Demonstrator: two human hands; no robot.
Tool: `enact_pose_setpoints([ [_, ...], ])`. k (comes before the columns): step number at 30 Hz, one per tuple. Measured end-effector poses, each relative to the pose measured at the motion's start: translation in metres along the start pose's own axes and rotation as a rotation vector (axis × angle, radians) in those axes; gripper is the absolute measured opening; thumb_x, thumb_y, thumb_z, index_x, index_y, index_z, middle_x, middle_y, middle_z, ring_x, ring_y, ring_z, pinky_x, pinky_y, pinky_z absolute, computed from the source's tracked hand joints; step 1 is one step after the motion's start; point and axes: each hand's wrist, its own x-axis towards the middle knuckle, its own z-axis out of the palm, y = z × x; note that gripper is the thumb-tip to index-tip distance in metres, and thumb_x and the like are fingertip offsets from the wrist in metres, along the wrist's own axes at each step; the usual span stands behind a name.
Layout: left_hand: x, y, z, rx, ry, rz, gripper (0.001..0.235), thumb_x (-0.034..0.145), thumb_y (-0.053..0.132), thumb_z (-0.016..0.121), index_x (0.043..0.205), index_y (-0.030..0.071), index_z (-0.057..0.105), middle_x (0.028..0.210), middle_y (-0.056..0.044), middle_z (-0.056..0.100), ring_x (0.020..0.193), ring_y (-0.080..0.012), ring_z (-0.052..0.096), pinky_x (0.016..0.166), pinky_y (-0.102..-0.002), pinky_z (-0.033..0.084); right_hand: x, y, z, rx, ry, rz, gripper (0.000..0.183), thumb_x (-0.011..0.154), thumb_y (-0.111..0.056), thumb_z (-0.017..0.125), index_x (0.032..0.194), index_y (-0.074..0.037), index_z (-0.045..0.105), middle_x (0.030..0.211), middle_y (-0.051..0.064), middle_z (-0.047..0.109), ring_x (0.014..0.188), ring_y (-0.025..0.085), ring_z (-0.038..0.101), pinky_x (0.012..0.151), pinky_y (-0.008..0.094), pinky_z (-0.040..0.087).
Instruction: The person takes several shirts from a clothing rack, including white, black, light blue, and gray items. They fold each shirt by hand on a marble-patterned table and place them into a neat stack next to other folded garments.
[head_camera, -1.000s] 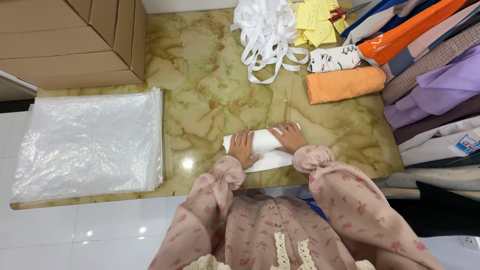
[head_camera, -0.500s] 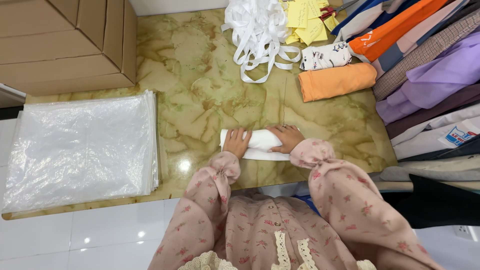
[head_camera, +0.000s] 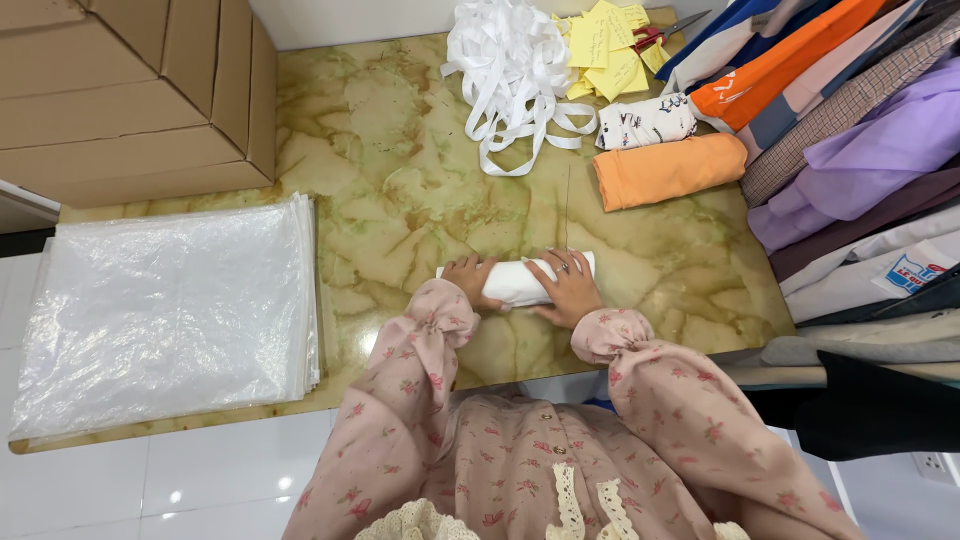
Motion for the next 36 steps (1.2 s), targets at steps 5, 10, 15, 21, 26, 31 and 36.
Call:
enact_pose_setpoints([
  [5, 0.008, 0.003, 0.037, 0.155, 0.151, 0.058, 0.098, 0.072, 0.068, 0.077, 0.146, 0.020, 0.033, 0.132, -0.010, 0.043, 0.127, -0.0326, 0.050, 0.105, -0.054, 0.035, 0.014, -0.009, -0.008, 0.030, -0.308, 0.138, 0.103, 0.066, -0.072, 0.076, 0.151, -0.027, 0.041, 0.143, 0.011, 0.047, 0.138, 0.038, 0.041, 0.114, 0.062, 0.022],
  [10, -0.023, 0.027, 0.016, 0.240, 0.263, 0.103, 0.118, 0.072, 0.070, 0.073, 0.160, 0.016, 0.017, 0.152, -0.019, 0.033, 0.146, -0.0343, 0.031, 0.116, -0.063, 0.018, 0.005, -0.028, -0.015, -0.037, -0.264, 0.080, 0.114, 0.067, -0.074, 0.073, 0.158, -0.018, 0.031, 0.153, 0.022, 0.036, 0.146, 0.046, 0.027, 0.115, 0.068, 0.016],
  [15, -0.023, 0.032, 0.011, 0.256, 0.308, 0.080, 0.125, 0.071, 0.082, 0.064, 0.163, 0.017, 0.011, 0.161, -0.020, 0.024, 0.153, -0.0353, 0.019, 0.117, -0.069, 0.013, -0.010, -0.028, 0.008, -0.015, -0.233, 0.117, 0.109, 0.078, -0.081, 0.055, 0.161, -0.024, 0.015, 0.168, 0.017, 0.009, 0.155, 0.041, 0.002, 0.117, 0.066, -0.002],
  [21, -0.015, 0.018, 0.014, 0.124, 0.368, 0.159, 0.096, 0.087, 0.077, 0.049, 0.162, 0.024, 0.022, 0.154, -0.016, 0.034, 0.145, -0.0323, 0.035, 0.113, -0.067, 0.021, -0.002, -0.020, 0.011, 0.015, -0.192, 0.131, 0.080, 0.094, -0.073, 0.037, 0.158, -0.025, 0.027, 0.161, 0.015, 0.025, 0.153, 0.040, 0.014, 0.116, 0.067, 0.009],
  [26, -0.048, 0.047, 0.032, 0.161, 0.318, 0.170, 0.093, 0.091, 0.070, 0.046, 0.164, 0.024, 0.010, 0.170, -0.016, 0.009, 0.157, -0.0325, 0.009, 0.116, -0.073, 0.006, 0.009, -0.050, -0.007, 0.076, -0.268, 0.318, 0.062, 0.096, -0.066, 0.039, 0.151, -0.037, 0.041, 0.161, 0.013, 0.023, 0.152, 0.045, 0.008, 0.113, 0.073, 0.008],
  [31, -0.052, 0.058, 0.053, 0.113, 0.319, 0.094, 0.111, 0.082, 0.068, 0.060, 0.163, 0.014, 0.006, 0.171, -0.016, -0.001, 0.158, -0.0339, -0.003, 0.119, -0.070, -0.001, 0.007, -0.071, 0.005, 0.140, -0.308, 0.404, 0.071, 0.096, -0.070, 0.037, 0.159, -0.037, 0.028, 0.171, 0.010, 0.000, 0.154, 0.045, -0.008, 0.111, 0.077, -0.001],
  [36, -0.051, 0.057, 0.056, 0.039, 0.293, 0.083, 0.109, 0.085, 0.066, 0.058, 0.164, 0.018, 0.001, 0.172, -0.011, -0.004, 0.158, -0.0313, -0.006, 0.121, -0.066, -0.006, 0.005, -0.074, 0.014, 0.051, -0.135, 0.355, 0.083, 0.093, -0.073, 0.036, 0.162, -0.029, 0.022, 0.173, 0.012, 0.002, 0.155, 0.046, -0.006, 0.111, 0.072, -0.011],
])
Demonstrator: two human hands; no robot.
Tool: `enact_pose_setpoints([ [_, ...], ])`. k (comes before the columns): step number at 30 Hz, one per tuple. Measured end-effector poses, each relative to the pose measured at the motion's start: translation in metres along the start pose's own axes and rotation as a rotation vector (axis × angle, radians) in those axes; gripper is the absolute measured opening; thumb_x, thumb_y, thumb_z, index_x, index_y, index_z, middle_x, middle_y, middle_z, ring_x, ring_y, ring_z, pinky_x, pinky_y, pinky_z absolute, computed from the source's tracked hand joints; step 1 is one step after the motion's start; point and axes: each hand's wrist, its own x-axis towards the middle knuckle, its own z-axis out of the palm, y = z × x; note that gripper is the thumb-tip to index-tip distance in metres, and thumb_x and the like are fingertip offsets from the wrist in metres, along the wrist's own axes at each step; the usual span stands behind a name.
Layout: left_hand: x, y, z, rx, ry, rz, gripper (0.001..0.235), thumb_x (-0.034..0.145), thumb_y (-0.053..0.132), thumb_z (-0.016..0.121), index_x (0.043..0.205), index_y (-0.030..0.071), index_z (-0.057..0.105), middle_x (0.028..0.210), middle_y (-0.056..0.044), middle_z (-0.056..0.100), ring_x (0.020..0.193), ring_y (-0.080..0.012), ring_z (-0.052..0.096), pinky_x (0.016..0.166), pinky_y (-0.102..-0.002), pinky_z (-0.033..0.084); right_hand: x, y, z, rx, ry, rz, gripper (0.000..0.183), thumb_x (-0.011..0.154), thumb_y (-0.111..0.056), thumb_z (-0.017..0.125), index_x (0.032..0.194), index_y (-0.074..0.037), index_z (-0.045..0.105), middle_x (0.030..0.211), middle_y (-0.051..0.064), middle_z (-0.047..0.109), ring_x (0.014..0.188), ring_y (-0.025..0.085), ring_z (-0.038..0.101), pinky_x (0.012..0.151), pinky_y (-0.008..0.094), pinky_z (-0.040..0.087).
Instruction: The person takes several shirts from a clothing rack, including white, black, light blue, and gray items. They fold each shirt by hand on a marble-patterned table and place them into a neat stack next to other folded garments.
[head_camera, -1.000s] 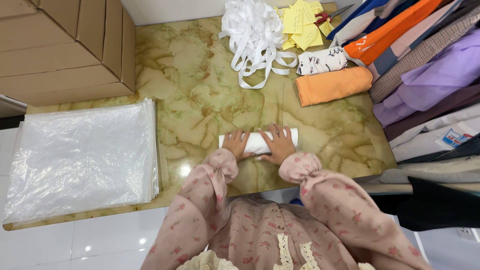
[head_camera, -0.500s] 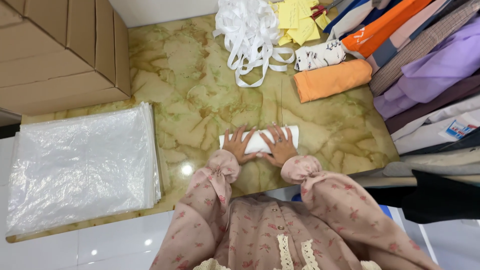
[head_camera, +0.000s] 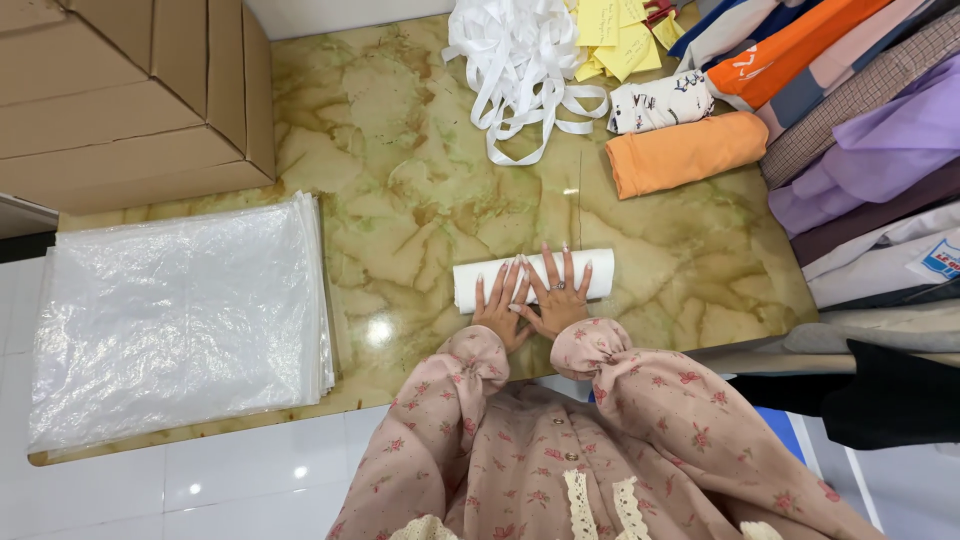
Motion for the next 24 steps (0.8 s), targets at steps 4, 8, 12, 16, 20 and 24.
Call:
enact_pose_setpoints([
  [4, -0.002, -0.030, 0.006, -0.146, -0.084, 0.041, 0.088, 0.093, 0.059, 0.055, 0.164, 0.029, 0.010, 0.172, -0.007, -0.002, 0.159, -0.0291, 0.000, 0.121, -0.068, 0.005, -0.008, 0.010, 0.000, -0.047, 0.002, -0.036, 0.079, 0.095, -0.071, 0.032, 0.161, -0.030, 0.023, 0.173, 0.009, 0.003, 0.156, 0.043, -0.004, 0.113, 0.070, -0.011],
  [8, -0.009, -0.079, 0.015, -0.325, 0.114, -0.391, 0.076, 0.089, 0.061, 0.063, 0.156, 0.041, 0.034, 0.166, -0.004, 0.026, 0.152, -0.0247, 0.027, 0.118, -0.063, 0.019, -0.018, 0.025, -0.017, -0.016, -0.095, -0.174, 0.065, 0.099, -0.070, 0.025, 0.157, -0.042, 0.026, 0.173, 0.000, 0.003, 0.157, 0.038, -0.003, 0.116, 0.069, -0.006],
  [12, 0.002, -0.092, -0.013, -0.694, -0.026, -0.731, 0.095, 0.076, 0.062, 0.082, 0.155, 0.036, 0.035, 0.146, -0.006, 0.043, 0.140, -0.0301, 0.047, 0.114, -0.047, 0.042, -0.024, 0.035, -0.014, -0.026, -0.013, -0.272, 0.048, 0.103, -0.060, 0.027, 0.149, -0.049, 0.038, 0.172, -0.005, 0.012, 0.157, 0.036, 0.008, 0.118, 0.067, 0.000],
  [16, 0.012, -0.104, 0.000, -0.797, -0.008, -0.862, 0.097, 0.065, 0.065, 0.091, 0.140, 0.028, 0.042, 0.129, -0.003, 0.050, 0.126, -0.0229, 0.059, 0.103, -0.037, 0.053, -0.019, 0.038, -0.016, -0.003, 0.019, -0.285, 0.044, 0.105, -0.056, 0.029, 0.146, -0.050, 0.042, 0.172, -0.006, 0.014, 0.157, 0.033, 0.011, 0.117, 0.065, 0.002],
  [20, 0.025, -0.111, -0.002, -0.865, -0.109, -0.938, 0.102, 0.057, 0.063, 0.096, 0.137, 0.019, 0.049, 0.129, -0.008, 0.057, 0.122, -0.0262, 0.062, 0.094, -0.038, 0.058, -0.012, 0.079, -0.004, 0.242, 0.050, -0.202, 0.036, 0.097, -0.041, 0.054, 0.132, -0.043, 0.061, 0.163, -0.002, 0.034, 0.151, 0.030, 0.029, 0.115, 0.063, 0.016],
  [24, 0.042, -0.085, -0.029, -0.979, -0.177, -0.959, 0.099, 0.062, 0.048, 0.097, 0.138, 0.006, 0.048, 0.134, -0.019, 0.060, 0.126, -0.0340, 0.060, 0.086, -0.041, 0.062, -0.003, 0.099, -0.065, 0.661, 0.417, 0.102, 0.024, 0.093, -0.005, 0.063, 0.115, -0.011, 0.073, 0.134, 0.017, 0.063, 0.129, 0.037, 0.058, 0.113, 0.052, 0.039],
])
